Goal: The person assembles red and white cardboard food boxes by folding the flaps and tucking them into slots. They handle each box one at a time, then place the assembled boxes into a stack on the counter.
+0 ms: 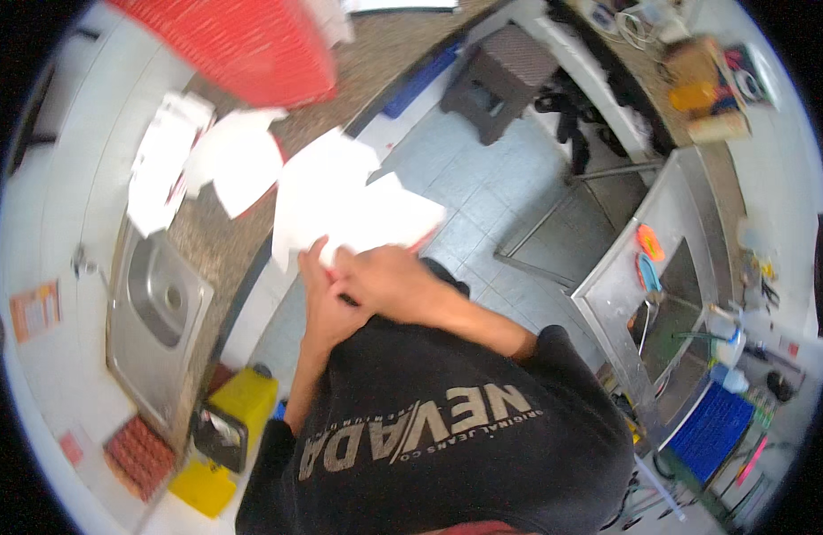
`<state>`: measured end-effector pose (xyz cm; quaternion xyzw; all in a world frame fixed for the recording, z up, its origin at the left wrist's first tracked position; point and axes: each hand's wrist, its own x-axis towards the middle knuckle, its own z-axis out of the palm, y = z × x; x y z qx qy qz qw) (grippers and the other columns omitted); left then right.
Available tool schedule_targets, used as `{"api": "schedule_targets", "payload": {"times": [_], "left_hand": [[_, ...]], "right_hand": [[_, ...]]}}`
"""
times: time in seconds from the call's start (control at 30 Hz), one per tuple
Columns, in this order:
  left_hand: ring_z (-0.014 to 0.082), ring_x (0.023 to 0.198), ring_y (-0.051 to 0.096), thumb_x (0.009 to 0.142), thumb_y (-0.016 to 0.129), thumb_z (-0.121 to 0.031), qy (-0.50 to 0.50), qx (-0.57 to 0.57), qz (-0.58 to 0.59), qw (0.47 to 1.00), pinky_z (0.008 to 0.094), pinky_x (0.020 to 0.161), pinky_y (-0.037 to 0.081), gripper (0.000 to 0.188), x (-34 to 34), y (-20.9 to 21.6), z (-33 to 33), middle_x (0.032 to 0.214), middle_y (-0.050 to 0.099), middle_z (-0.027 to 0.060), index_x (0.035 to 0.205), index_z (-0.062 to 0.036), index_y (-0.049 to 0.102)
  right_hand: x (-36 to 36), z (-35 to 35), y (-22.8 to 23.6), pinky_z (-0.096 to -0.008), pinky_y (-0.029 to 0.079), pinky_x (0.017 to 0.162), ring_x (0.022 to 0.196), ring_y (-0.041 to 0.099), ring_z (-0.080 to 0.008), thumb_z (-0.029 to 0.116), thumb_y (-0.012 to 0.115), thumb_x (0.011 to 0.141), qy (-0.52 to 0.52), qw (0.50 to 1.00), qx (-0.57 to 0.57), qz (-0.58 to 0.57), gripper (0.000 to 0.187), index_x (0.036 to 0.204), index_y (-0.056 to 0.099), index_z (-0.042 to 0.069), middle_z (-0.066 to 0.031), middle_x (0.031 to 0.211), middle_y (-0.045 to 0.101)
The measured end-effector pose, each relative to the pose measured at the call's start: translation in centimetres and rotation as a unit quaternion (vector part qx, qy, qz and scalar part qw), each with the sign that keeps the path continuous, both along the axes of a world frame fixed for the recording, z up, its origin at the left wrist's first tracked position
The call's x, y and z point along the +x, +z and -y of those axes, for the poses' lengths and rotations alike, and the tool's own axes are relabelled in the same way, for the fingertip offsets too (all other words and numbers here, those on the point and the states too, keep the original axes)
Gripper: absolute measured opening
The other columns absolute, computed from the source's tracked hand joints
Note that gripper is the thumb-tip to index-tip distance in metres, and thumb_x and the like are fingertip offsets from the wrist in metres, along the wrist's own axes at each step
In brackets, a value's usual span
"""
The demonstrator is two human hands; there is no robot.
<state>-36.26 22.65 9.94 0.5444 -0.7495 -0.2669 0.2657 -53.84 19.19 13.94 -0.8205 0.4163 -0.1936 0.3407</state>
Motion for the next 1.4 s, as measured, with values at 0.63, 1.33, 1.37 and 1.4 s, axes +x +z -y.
{"api": "schedule_targets", "payload": {"times": [0.63, 1.33, 1.37, 1.4], "left_hand": [[0.0336, 0.144, 0.041, 0.093, 0.054, -0.052, 0.061, 0.267, -0.709, 0.650, 0.0574, 0.116, 0.032, 0.077, 1.8, 1.5, -0.4, 0.155, 0.044, 0.0132, 0.154, -0.0096, 0.037], [0.0310, 0.085, 0.071, 0.099, 0.058, -0.009, -0.176, 0.272, 0.051, 0.945, 0.0376, 0.084, 0.055, 0.021, 0.6, 12.2, 1.5, 0.093, 0.073, 0.0150, 0.113, 0.0033, 0.068], [0.0255, 0.086, 0.070, 0.097, 0.060, -0.007, -0.183, 0.324, 0.023, 0.928, 0.0350, 0.083, 0.054, 0.022, 1.1, 11.3, 1.8, 0.094, 0.073, 0.0128, 0.115, 0.0030, 0.067], [0.0199, 0.087, 0.070, 0.095, 0.062, -0.006, -0.183, 0.373, -0.004, 0.909, 0.0324, 0.082, 0.054, 0.024, 2.3, 9.9, 2.0, 0.095, 0.074, 0.0107, 0.117, 0.0027, 0.067]], "right_hand": [[-6.9, 2.6, -4.8, -0.0210, 0.033, 0.046, 0.053, 0.046, -0.0059, 0.037, 0.055, 0.106, -0.105, 0.639, 0.423, 0.634, 0.044, 0.141, 0.050, 0.012, 0.0040, 0.063, 0.050], [-6.6, 6.8, -2.2, -0.0263, 0.052, 0.054, 0.071, 0.074, -0.0139, 0.013, 0.063, 0.100, 0.436, 0.771, 0.389, 0.254, 0.019, 0.109, 0.074, 0.000, -0.0089, 0.082, 0.076], [-6.2, 6.6, -2.3, -0.0262, 0.052, 0.053, 0.069, 0.074, -0.0139, 0.014, 0.063, 0.100, 0.451, 0.761, 0.395, 0.249, 0.019, 0.108, 0.074, 0.000, -0.0084, 0.081, 0.076], [-5.6, 6.3, -2.2, -0.0261, 0.051, 0.052, 0.068, 0.073, -0.0139, 0.014, 0.062, 0.100, 0.471, 0.747, 0.401, 0.243, 0.020, 0.106, 0.075, 0.000, -0.0080, 0.079, 0.076]]}}
